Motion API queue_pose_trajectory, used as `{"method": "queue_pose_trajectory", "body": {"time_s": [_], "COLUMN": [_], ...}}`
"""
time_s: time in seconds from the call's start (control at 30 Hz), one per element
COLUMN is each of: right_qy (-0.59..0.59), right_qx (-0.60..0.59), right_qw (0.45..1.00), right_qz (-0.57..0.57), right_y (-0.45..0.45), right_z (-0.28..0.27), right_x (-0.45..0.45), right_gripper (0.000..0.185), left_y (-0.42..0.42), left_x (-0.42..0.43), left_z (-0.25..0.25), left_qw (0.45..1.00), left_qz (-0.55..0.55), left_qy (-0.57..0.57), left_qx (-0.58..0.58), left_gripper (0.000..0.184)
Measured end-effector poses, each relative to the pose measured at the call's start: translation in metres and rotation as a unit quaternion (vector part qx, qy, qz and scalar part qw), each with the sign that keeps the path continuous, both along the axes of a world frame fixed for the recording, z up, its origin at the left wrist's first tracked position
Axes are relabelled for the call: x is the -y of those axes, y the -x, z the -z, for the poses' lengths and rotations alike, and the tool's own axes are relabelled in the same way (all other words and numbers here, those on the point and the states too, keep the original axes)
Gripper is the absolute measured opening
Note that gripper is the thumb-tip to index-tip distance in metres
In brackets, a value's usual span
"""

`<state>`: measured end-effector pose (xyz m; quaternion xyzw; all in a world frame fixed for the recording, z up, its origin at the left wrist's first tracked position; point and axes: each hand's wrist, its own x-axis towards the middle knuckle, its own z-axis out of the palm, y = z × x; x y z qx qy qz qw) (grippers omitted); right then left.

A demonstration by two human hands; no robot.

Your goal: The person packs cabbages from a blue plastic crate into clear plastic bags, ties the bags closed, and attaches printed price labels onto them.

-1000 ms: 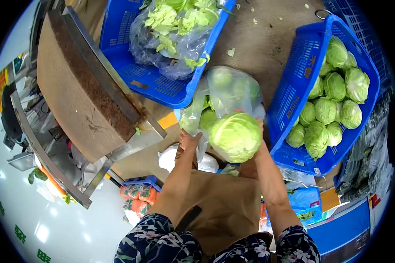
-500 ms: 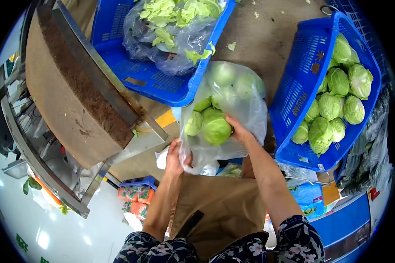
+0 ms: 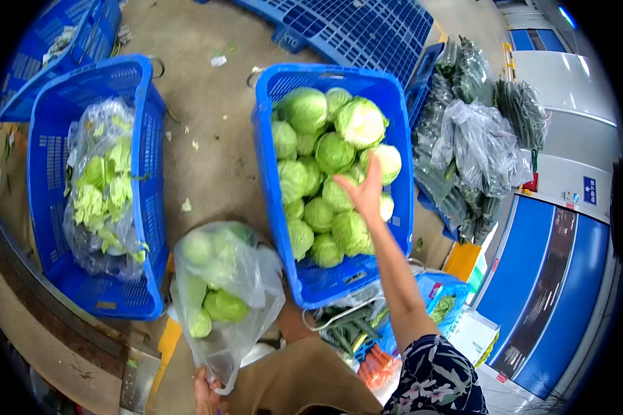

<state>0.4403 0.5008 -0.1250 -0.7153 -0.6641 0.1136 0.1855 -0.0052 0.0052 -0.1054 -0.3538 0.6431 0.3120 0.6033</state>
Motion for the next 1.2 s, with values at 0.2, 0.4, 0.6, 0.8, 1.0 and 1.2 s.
{"method": "queue_pose_trajectory", "body": {"time_s": [0.2, 0.4, 0.6, 0.8, 1.0, 1.2], "right_qy": [0.144, 0.316, 0.198, 0.251, 0.146, 0.145], "right_qx": [-0.015, -0.128, 0.079, -0.284, -0.593, -0.641], "right_qw": [0.984, 0.939, 0.976, 0.923, 0.763, 0.704], "right_qz": [0.104, -0.038, -0.047, 0.066, 0.212, 0.269], "right_y": [-0.118, -0.133, -0.085, -0.128, -0.159, -0.111], "right_z": [0.062, 0.063, 0.057, 0.080, 0.108, 0.115], "right_x": [-0.169, -0.192, -0.171, -0.185, -0.145, -0.111], "right_gripper": [0.130, 0.121, 0.110, 0.098, 0.060, 0.059], "left_y": [-0.029, -0.065, -0.048, -0.050, -0.044, -0.054], "left_x": [0.047, 0.021, 0.050, 0.046, 0.058, 0.030], "left_z": [0.048, 0.053, 0.070, 0.070, 0.084, 0.047], "left_qw": [0.953, 0.961, 0.894, 0.911, 0.802, 0.852], "left_qz": [0.262, 0.229, 0.394, 0.344, 0.522, 0.439], "left_qy": [-0.105, -0.045, -0.134, -0.126, -0.124, -0.088], "left_qx": [-0.110, -0.146, -0.167, -0.190, -0.262, -0.270], "left_gripper": [0.011, 0.004, 0.007, 0.013, 0.016, 0.020]}}
